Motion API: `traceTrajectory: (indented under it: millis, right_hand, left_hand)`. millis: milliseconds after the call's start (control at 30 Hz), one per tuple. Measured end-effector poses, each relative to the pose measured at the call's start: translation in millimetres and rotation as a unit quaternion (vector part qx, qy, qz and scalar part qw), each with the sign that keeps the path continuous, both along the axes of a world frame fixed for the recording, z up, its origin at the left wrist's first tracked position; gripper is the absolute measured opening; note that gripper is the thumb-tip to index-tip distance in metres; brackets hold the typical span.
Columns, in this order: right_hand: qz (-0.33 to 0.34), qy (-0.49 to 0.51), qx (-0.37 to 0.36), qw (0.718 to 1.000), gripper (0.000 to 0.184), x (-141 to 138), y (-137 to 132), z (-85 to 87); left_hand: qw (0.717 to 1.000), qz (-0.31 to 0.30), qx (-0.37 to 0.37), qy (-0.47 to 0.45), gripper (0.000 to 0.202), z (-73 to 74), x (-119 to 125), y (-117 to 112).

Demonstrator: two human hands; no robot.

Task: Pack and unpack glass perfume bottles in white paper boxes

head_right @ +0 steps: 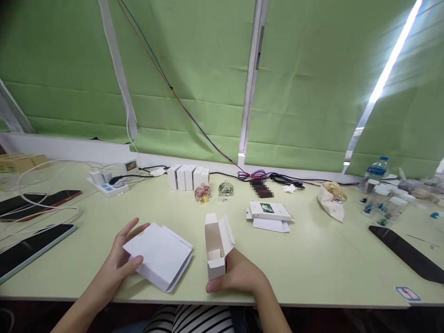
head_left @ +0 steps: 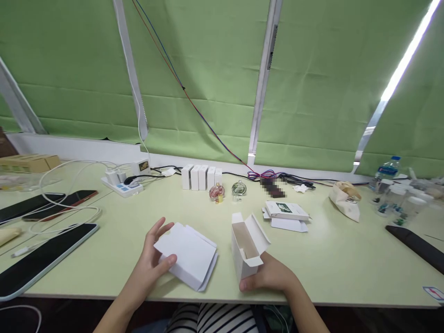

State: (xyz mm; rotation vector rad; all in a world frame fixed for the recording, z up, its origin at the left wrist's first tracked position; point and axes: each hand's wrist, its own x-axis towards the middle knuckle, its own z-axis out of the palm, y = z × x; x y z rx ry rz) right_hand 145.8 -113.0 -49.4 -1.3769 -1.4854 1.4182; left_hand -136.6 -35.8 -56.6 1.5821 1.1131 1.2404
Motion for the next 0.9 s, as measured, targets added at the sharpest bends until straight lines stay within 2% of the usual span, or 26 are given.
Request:
traceTrajectory:
  millis: [67,133,200,267,333,433,500,567,633,800,900]
  right_hand:
    - [0.001,-0.002,0.004,1.0,0.089,-0.1,-0.1,0.1]
    - [0.004,-0.001,0.007,1.0,0.09,-0.3,-0.1,-0.1]
    - [0.007,0.002,0.009,1.0,0.091,-0.3,0.1,-0.4]
    - [0.009,0.003,0.01,1.0,0.092,-0.1,0.5,-0.7]
    - [0.009,0.001,0.014,1.0,0.094,0.0,0.8,-0.5]
    - [0.003,-0.011,0.016,1.0,0.095,-0.2,0.7,0.7]
    - [0.001,-0.022,0.017,1.0,0.094,-0.4,0.5,1.5]
    - [0.001,-0.027,0.018,0.999,0.094,-0.5,0.5,1.7]
    - [0.003,-0.023,0.021,1.0,0.094,-0.6,0.8,1.4]
    - [0.006,-0.012,0.028,1.0,0.091,-0.5,0.9,1.4]
    - [0.009,-0.013,0.026,1.0,0.091,-0.4,0.6,1.4]
  left_hand:
    - [1.0,-0.01,-0.016,-0.018,0.082,0.0,5.8,-1.6]
    - [1.0,-0.006,0.001,-0.018,0.076,-0.8,6.7,-1.9]
    - [0.998,0.01,0.042,0.041,0.072,-0.7,3.7,-1.1]
    - [0.984,-0.006,0.088,0.154,0.075,3.0,-0.1,0.4]
    - [0.948,-0.08,0.125,0.281,0.082,11.2,-1.5,2.7]
    - [0.869,-0.209,0.15,0.424,0.096,26.6,3.0,8.6]
    - [0.829,-0.25,0.141,0.479,0.101,32.7,7.5,14.1]
    - [0.81,-0.269,0.126,0.506,0.101,33.0,9.9,19.4]
    - [0.809,-0.269,0.114,0.511,0.1,29.5,9.6,22.4]
    - [0.844,-0.22,0.136,0.47,0.091,26.8,8.6,16.3]
    - [0.852,-0.198,0.141,0.464,0.084,28.1,9.8,10.0]
